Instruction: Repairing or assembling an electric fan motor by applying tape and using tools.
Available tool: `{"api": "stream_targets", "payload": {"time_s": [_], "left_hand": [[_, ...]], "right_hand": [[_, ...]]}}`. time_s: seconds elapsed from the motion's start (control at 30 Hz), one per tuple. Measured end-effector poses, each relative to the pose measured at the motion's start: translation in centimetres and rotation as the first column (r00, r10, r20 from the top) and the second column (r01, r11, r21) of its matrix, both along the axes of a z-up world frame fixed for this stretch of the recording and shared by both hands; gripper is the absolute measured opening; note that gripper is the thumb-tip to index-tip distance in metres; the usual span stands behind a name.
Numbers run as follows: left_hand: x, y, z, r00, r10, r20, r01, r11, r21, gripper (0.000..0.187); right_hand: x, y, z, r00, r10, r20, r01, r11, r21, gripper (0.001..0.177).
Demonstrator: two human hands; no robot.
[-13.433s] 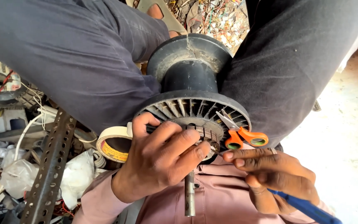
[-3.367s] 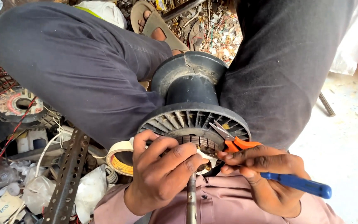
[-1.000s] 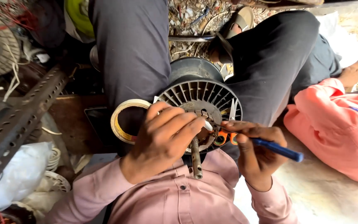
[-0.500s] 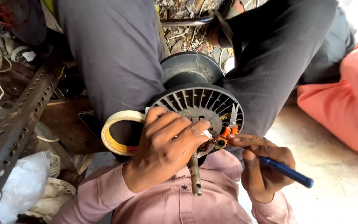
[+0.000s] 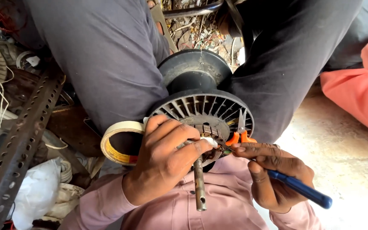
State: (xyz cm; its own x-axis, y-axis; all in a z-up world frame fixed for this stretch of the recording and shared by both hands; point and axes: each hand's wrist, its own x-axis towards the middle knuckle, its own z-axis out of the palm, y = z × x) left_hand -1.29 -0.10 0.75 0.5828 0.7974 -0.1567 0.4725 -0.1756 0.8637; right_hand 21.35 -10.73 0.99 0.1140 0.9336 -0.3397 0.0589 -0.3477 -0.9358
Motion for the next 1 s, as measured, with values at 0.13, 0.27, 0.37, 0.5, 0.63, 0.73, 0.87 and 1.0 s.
{"api": "stream_targets", "payload": {"time_s": [0.13, 0.27, 0.37, 0.5, 0.63, 0.73, 0.87, 1.0], "left_hand": [[0.0, 0.0, -0.2, 1.000, 0.009, 0.024, -0.010, 1.000, 0.022, 0.014], [0.0, -0.1, -0.2, 1.000, 0.006, 0.006, -0.006, 1.000, 0.005, 0.015], [0.1, 0.0, -0.2, 1.000, -0.002, -0.011, 0.002, 1.000, -0.001, 0.015], [0.1, 0.2, 0.0, 0.999, -0.022, -0.038, 0.022, 1.000, -0.002, 0.015], [0.1, -0.1, -0.2, 0.998, -0.030, -0.053, 0.029, 0.999, -0.024, 0.012], [0.1, -0.2, -0.3, 0.998, -0.026, -0.051, 0.025, 1.000, -0.020, 0.012], [0.1, -0.5, -0.5, 0.997, -0.032, -0.066, 0.032, 1.000, -0.001, 0.011], [0.2, -0.3, -0.4, 0.995, -0.058, -0.077, 0.062, 0.997, 0.050, 0.012]], "right_hand": [[-0.5, -0.1, -0.3, 0.995, -0.085, 0.043, 0.081, 0.993, 0.084, 0.012], [0.1, 0.3, 0.3, 0.997, -0.062, -0.049, 0.064, 0.997, 0.043, 0.015], [0.6, 0.4, 0.4, 1.000, -0.010, -0.023, 0.009, 1.000, -0.016, 0.013], [1.0, 0.5, 0.0, 0.998, -0.006, -0.068, 0.004, 0.999, -0.035, 0.017], [1.0, 0.3, -0.3, 0.998, 0.022, -0.055, -0.024, 0.999, -0.040, 0.014], [1.1, 0.1, -0.9, 0.999, -0.003, -0.052, 0.002, 1.000, -0.021, 0.013], [1.1, 0.4, -1.5, 0.984, -0.068, -0.166, 0.060, 0.997, -0.056, 0.010], [1.3, 0.6, -1.6, 0.954, -0.094, -0.284, 0.058, 0.989, -0.133, 0.012]]}}
